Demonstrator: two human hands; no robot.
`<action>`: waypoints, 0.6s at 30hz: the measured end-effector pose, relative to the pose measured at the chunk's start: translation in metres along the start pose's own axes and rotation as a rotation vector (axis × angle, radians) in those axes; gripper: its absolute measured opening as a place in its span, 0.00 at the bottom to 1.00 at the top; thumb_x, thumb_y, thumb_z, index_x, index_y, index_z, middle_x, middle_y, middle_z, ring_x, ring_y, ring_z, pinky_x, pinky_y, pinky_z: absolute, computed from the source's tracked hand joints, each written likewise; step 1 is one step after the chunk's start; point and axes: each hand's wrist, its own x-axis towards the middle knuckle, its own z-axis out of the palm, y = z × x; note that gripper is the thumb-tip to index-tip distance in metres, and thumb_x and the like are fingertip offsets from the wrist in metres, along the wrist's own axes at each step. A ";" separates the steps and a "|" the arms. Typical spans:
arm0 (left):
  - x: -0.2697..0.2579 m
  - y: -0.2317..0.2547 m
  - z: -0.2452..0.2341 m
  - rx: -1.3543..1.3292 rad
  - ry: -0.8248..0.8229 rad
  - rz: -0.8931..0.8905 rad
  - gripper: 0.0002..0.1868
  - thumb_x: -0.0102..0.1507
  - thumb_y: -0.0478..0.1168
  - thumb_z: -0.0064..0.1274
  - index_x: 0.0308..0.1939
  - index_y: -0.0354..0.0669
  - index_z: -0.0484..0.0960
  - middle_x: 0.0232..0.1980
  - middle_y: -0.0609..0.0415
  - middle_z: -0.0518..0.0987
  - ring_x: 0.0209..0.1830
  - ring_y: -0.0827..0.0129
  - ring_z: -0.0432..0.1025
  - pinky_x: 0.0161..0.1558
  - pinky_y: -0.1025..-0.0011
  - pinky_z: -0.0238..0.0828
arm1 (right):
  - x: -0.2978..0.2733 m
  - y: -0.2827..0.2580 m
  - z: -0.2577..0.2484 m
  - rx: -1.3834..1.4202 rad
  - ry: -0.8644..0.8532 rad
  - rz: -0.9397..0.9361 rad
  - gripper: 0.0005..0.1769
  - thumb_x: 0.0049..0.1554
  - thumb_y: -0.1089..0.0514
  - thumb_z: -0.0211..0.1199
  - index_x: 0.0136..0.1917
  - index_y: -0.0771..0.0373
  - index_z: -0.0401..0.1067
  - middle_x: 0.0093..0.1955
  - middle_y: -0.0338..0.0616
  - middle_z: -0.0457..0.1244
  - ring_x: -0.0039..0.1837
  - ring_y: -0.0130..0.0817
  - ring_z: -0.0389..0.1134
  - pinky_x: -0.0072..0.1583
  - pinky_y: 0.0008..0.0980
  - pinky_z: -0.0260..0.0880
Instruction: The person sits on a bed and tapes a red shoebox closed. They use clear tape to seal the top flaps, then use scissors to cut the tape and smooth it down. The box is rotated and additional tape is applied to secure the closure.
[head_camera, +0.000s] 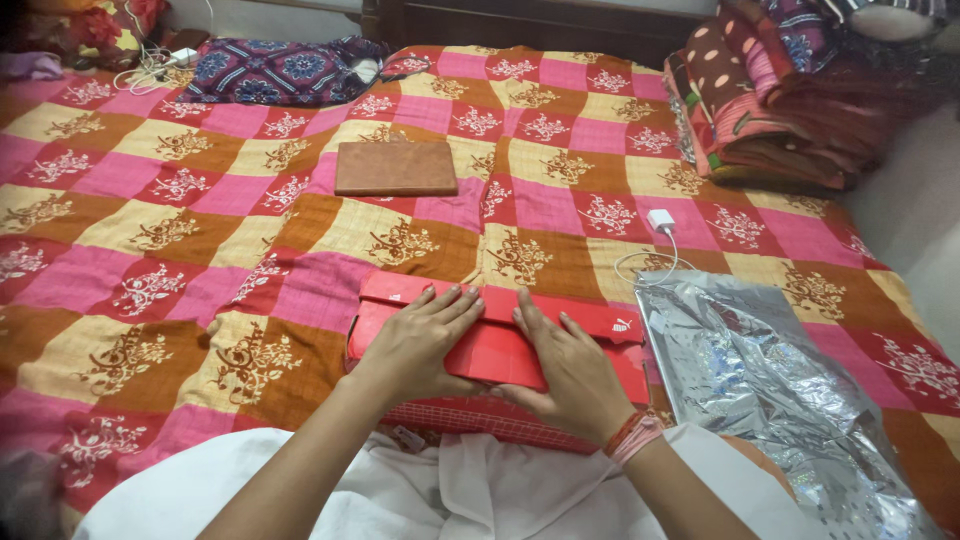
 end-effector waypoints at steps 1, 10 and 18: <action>0.001 0.000 -0.001 0.007 0.006 0.001 0.59 0.43 0.66 0.69 0.68 0.32 0.68 0.74 0.41 0.65 0.76 0.53 0.57 0.73 0.52 0.50 | 0.001 0.002 -0.002 -0.013 0.005 -0.017 0.65 0.52 0.30 0.65 0.81 0.71 0.35 0.70 0.53 0.63 0.71 0.49 0.63 0.72 0.52 0.54; 0.002 -0.009 -0.014 -0.196 -0.120 -0.085 0.53 0.52 0.71 0.61 0.70 0.40 0.70 0.77 0.45 0.63 0.79 0.55 0.53 0.77 0.52 0.40 | 0.005 0.004 -0.010 -0.136 -0.004 -0.093 0.59 0.53 0.30 0.65 0.78 0.73 0.45 0.64 0.58 0.65 0.63 0.51 0.67 0.66 0.43 0.64; -0.024 -0.049 -0.048 -0.251 0.071 -0.203 0.63 0.49 0.74 0.61 0.76 0.38 0.59 0.80 0.42 0.55 0.83 0.51 0.45 0.76 0.52 0.34 | 0.014 -0.002 -0.018 -0.084 -0.112 0.038 0.68 0.45 0.27 0.68 0.79 0.73 0.45 0.58 0.54 0.68 0.58 0.51 0.70 0.61 0.44 0.67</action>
